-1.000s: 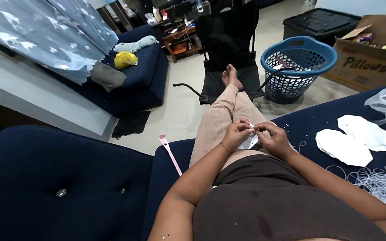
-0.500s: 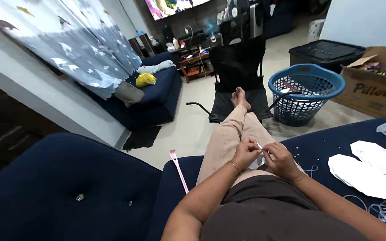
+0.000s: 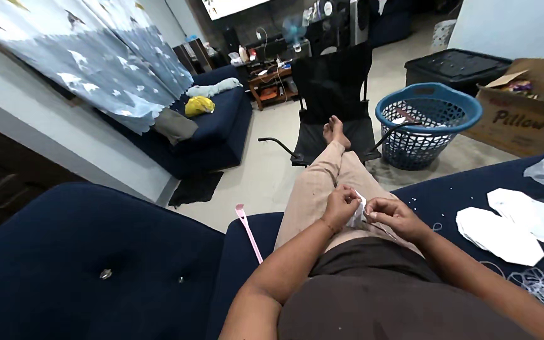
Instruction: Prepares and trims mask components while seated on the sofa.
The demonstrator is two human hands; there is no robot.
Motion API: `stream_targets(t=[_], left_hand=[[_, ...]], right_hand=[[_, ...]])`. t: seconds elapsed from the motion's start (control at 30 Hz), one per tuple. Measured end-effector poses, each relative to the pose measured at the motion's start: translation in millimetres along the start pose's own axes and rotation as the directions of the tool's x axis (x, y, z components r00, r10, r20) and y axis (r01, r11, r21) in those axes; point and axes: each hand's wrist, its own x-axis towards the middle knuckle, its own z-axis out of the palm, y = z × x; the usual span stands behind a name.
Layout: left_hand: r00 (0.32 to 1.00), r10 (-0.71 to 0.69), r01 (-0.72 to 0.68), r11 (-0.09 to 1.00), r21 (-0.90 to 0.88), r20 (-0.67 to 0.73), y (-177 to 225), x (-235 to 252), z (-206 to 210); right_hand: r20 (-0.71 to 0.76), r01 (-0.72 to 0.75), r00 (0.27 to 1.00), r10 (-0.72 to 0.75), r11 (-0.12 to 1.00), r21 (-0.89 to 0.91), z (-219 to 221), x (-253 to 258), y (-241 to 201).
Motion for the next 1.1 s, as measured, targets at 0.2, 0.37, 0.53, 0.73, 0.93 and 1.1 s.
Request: stream_targets(t=[0.2, 0.37, 0.53, 0.73, 0.93, 1.1], left_hand=[[0.997, -0.013, 0.002, 0.989, -0.147, -0.076, -5.0, -1.9, 1.4], [0.999, -0.044, 0.035, 0.945, -0.324, -0.019, -1.1, -6.8, 4.2], [0.998, 0.032, -0.008, 0.929, -0.37, 0.061, -7.5, -10.2, -4.0], [0.993, 0.088, -0.041, 0.894, -0.445, 0.084, -15.9, -8.7, -9.9], [0.993, 0.045, 0.007, 0.897, -0.443, 0.107, -15.5, -8.2, -10.0], [0.993, 0.002, 0.044, 0.923, -0.382, 0.118, -12.0, -9.2, -10.2]], right_hand=[[-0.313, -0.193, 0.939, 0.14, 0.97, -0.147, -7.9, 2.3, 16.3], [-0.302, -0.4, 0.88, 0.367, 0.915, -0.053, 6.9, 3.5, 4.4], [-0.421, -0.43, 0.826, 0.374, 0.902, -0.042, -3.8, 2.8, -3.1], [-0.649, -0.461, 0.738, 0.186, 0.841, -0.283, -98.0, -50.0, -19.7], [-0.946, -0.864, 0.322, 0.044, 0.422, -0.275, -186.2, -145.7, -45.3], [-0.85, -0.932, 0.361, 0.383, 0.124, -0.34, -158.9, -145.3, -44.0]])
